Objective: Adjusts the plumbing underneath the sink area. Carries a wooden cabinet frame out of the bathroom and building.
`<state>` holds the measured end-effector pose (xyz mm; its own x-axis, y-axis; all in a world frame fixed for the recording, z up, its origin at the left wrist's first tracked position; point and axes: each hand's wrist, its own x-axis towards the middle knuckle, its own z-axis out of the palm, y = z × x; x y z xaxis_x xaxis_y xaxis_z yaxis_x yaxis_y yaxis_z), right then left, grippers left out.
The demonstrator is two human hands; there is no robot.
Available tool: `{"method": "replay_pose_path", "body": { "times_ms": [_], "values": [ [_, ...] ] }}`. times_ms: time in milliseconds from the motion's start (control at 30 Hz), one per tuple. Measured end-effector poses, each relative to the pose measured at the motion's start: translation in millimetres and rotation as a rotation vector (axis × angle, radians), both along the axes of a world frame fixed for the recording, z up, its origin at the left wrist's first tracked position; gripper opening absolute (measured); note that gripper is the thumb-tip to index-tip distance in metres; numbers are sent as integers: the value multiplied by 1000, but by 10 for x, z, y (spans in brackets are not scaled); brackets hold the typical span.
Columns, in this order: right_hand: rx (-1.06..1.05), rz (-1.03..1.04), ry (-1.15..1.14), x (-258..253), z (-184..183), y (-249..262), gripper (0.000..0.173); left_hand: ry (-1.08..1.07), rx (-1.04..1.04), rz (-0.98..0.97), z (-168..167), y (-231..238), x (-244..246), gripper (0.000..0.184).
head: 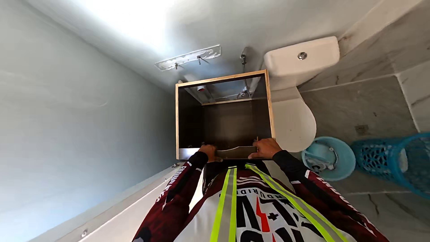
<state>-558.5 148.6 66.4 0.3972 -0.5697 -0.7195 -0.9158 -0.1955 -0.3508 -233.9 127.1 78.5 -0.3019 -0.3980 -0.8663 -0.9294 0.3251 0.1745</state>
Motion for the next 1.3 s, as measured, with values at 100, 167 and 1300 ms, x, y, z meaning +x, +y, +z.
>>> {"method": "replay_pose_path", "body": {
  "times_ms": [100,167,1300],
  "values": [
    [12,-54,-3,71,83,198,83,16,9,-57,24,20,56,79],
    [12,-93,0,164,93,323,82,18,29,-101,13,10,129,77],
    [100,-724,-147,1848,51,2366,37,-110,47,-729,127,282,1012,70]
  ]
}}
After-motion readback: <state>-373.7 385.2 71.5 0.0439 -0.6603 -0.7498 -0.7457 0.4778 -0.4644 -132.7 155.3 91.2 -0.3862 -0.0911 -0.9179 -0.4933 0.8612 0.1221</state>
